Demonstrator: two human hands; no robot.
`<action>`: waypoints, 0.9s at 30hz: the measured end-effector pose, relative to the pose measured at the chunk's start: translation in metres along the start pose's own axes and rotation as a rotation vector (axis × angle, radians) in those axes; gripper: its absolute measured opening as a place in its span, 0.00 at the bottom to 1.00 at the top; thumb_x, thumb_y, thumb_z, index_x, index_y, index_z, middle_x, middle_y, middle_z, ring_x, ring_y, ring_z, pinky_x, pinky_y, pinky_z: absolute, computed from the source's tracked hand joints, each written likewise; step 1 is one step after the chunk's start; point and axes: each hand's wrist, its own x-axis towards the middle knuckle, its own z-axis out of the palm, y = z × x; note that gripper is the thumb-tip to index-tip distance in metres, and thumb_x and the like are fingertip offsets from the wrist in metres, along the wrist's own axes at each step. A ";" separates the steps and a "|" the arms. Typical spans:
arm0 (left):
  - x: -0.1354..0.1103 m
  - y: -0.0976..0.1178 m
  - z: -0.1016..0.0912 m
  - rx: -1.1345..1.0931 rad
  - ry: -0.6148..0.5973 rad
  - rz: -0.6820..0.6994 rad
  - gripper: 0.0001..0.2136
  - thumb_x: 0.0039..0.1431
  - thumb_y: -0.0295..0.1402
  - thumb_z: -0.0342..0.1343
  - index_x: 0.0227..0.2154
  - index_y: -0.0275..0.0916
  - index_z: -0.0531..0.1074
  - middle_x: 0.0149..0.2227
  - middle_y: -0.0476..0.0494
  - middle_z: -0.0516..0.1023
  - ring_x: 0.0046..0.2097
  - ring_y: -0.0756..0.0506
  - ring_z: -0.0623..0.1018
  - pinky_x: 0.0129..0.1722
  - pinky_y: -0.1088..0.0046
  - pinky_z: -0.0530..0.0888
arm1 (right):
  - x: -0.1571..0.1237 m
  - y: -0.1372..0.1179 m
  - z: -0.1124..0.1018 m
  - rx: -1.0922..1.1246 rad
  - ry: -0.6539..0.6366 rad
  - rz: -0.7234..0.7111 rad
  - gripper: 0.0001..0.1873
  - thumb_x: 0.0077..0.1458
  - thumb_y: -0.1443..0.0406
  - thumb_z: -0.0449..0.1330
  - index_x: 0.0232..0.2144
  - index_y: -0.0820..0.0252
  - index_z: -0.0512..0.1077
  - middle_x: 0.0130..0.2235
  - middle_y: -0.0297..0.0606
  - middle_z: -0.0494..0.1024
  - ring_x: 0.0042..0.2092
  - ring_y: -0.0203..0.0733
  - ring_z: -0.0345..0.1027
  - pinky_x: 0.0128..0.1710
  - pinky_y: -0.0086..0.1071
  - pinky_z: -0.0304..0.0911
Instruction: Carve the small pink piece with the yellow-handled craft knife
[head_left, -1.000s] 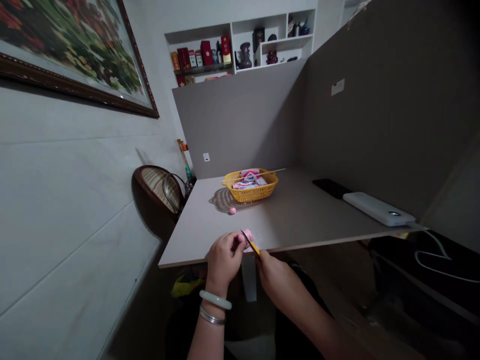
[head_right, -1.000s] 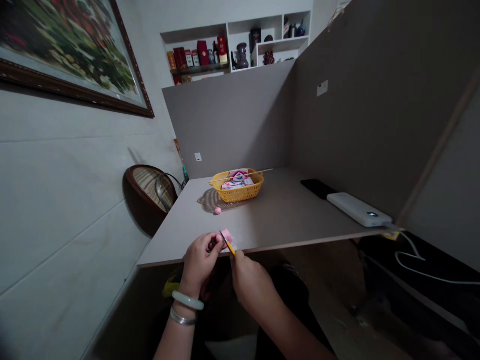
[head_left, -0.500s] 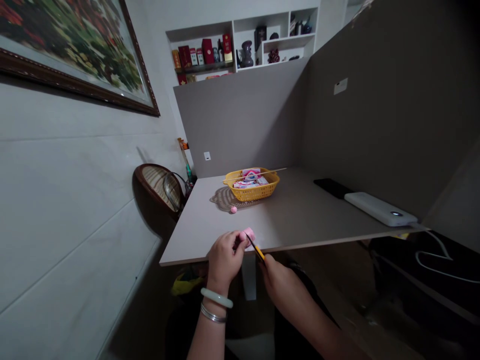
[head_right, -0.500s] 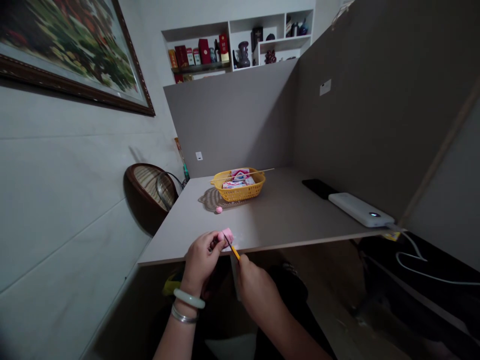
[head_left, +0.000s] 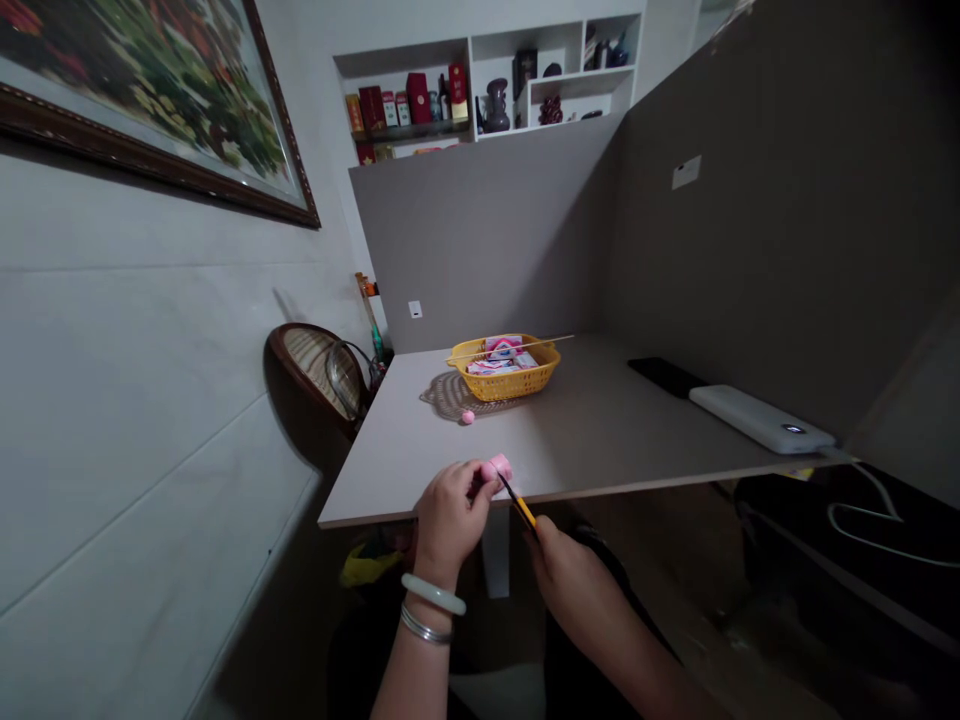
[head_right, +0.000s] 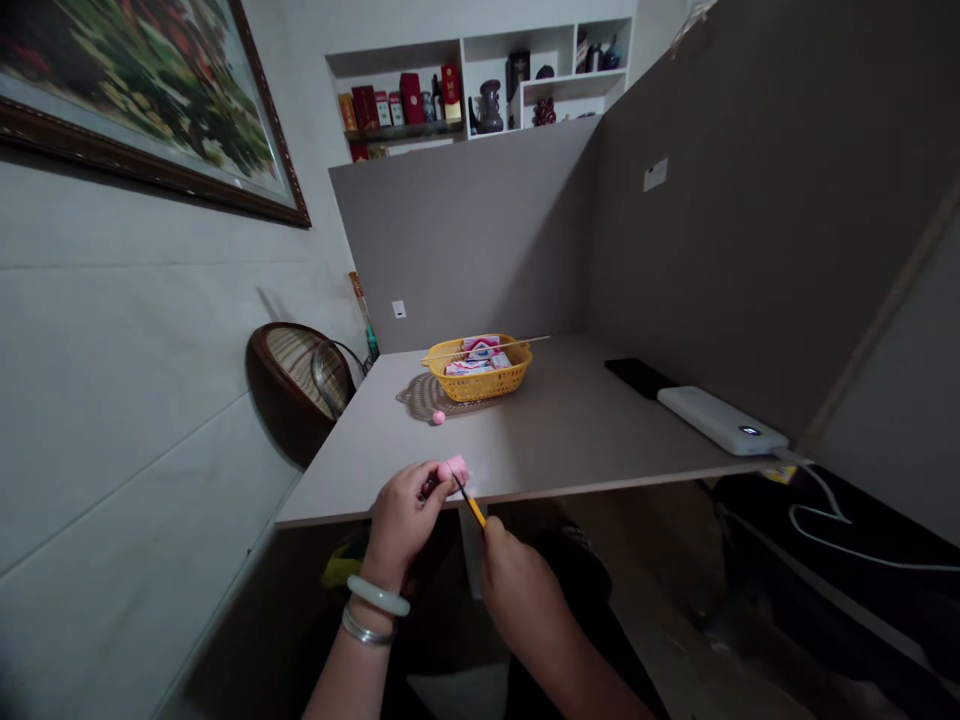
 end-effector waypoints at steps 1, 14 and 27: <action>0.000 0.000 0.000 0.005 0.002 0.001 0.06 0.60 0.37 0.52 0.34 0.42 0.71 0.34 0.48 0.75 0.36 0.48 0.73 0.36 0.74 0.65 | 0.000 -0.001 -0.002 -0.004 -0.004 0.002 0.13 0.65 0.66 0.40 0.34 0.60 0.63 0.31 0.40 0.77 0.32 0.39 0.72 0.26 0.29 0.45; 0.001 0.000 0.000 0.024 -0.006 -0.005 0.07 0.61 0.38 0.51 0.34 0.42 0.72 0.33 0.48 0.75 0.36 0.47 0.73 0.35 0.73 0.65 | 0.000 0.002 0.001 -0.015 0.012 -0.002 0.13 0.65 0.66 0.41 0.33 0.59 0.63 0.30 0.40 0.77 0.31 0.40 0.72 0.25 0.28 0.46; 0.001 -0.001 0.001 0.039 0.003 -0.009 0.09 0.62 0.39 0.50 0.34 0.42 0.72 0.34 0.47 0.75 0.36 0.47 0.73 0.35 0.74 0.65 | -0.006 0.008 0.002 -0.004 -0.030 0.006 0.13 0.64 0.67 0.41 0.32 0.59 0.63 0.30 0.40 0.77 0.31 0.40 0.72 0.25 0.29 0.43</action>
